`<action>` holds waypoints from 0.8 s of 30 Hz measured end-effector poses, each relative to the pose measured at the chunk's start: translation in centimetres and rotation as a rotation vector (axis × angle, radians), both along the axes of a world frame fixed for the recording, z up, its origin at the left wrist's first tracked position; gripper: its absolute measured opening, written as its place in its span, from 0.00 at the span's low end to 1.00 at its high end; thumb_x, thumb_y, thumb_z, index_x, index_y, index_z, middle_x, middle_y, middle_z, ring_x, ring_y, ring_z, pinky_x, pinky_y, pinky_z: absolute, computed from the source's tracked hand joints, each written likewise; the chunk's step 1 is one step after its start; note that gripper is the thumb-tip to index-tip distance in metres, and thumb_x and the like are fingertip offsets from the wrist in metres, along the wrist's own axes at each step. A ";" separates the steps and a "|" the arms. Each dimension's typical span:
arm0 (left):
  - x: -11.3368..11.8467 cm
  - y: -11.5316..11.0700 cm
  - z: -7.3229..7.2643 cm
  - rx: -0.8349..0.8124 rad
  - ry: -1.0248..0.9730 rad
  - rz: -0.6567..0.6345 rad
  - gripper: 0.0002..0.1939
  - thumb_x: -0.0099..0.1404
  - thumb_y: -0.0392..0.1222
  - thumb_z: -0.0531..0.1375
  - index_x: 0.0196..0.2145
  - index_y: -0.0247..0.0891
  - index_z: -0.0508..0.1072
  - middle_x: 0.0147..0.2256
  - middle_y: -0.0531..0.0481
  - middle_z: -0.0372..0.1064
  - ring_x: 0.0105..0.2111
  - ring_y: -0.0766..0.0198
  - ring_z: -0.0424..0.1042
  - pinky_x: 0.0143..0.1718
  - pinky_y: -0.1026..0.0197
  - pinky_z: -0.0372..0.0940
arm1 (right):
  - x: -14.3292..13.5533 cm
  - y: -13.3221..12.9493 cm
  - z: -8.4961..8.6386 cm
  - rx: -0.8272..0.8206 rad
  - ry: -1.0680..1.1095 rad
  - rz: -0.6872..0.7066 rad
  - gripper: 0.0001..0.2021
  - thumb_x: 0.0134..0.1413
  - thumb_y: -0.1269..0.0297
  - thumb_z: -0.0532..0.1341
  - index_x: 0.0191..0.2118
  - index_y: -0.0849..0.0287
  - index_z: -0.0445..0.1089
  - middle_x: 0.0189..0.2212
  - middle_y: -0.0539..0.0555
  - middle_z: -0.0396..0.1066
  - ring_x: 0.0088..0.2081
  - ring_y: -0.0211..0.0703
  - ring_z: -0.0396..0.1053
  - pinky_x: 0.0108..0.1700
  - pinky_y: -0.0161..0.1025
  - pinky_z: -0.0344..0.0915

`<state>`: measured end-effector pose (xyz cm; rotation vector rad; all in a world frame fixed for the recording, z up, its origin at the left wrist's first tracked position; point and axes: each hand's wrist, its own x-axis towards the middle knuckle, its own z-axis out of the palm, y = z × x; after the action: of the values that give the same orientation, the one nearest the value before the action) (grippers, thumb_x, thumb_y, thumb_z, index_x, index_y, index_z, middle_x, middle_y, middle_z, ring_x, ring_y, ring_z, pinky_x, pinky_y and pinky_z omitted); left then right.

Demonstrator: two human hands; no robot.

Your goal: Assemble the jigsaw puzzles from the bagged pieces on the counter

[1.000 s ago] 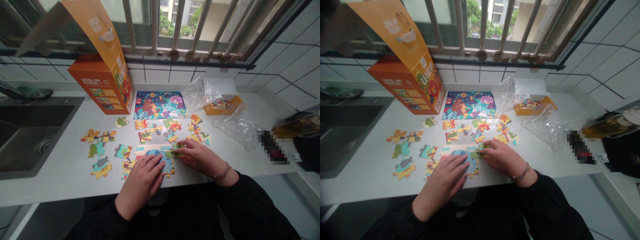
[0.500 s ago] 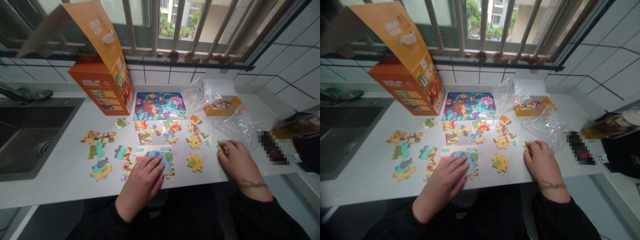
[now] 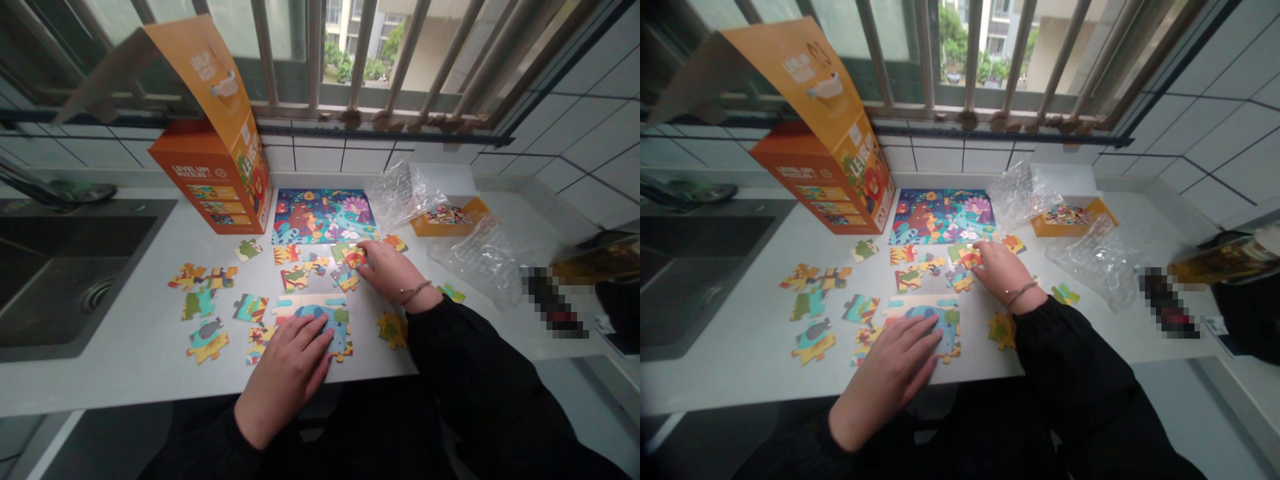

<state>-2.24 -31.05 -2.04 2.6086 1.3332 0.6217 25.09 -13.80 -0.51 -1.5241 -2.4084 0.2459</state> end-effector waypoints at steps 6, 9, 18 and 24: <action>0.0 0.1 0.1 0.004 -0.008 0.000 0.18 0.78 0.41 0.60 0.61 0.41 0.78 0.65 0.42 0.73 0.63 0.44 0.71 0.65 0.34 0.68 | 1.0 -0.3 0.4 0.046 0.026 -0.042 0.16 0.66 0.64 0.64 0.56 0.60 0.72 0.48 0.62 0.80 0.51 0.56 0.77 0.55 0.50 0.72; 0.0 0.0 0.0 0.001 -0.002 0.003 0.18 0.78 0.41 0.60 0.62 0.42 0.78 0.65 0.41 0.73 0.63 0.44 0.71 0.65 0.34 0.68 | 3.9 -1.9 1.0 0.109 0.034 -0.159 0.20 0.63 0.63 0.65 0.59 0.60 0.72 0.49 0.63 0.80 0.50 0.57 0.78 0.53 0.50 0.72; -0.1 0.0 -0.1 -0.004 0.003 0.001 0.18 0.78 0.42 0.59 0.62 0.43 0.77 0.66 0.43 0.72 0.63 0.44 0.70 0.65 0.35 0.68 | 9.3 -3.8 1.0 0.053 -0.250 -0.328 0.10 0.63 0.67 0.61 0.45 0.58 0.79 0.42 0.63 0.82 0.44 0.57 0.78 0.48 0.48 0.71; 0.0 -0.1 0.1 -0.007 0.005 0.001 0.18 0.78 0.41 0.59 0.63 0.42 0.77 0.66 0.43 0.72 0.63 0.44 0.70 0.66 0.34 0.67 | -0.9 -1.0 3.1 0.019 -0.191 -0.248 0.14 0.73 0.55 0.58 0.47 0.60 0.76 0.44 0.65 0.81 0.44 0.57 0.78 0.46 0.47 0.71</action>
<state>-2.20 -31.12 -1.93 2.6056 1.3362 0.6100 24.15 -14.81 2.61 -1.8926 -2.3174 0.0264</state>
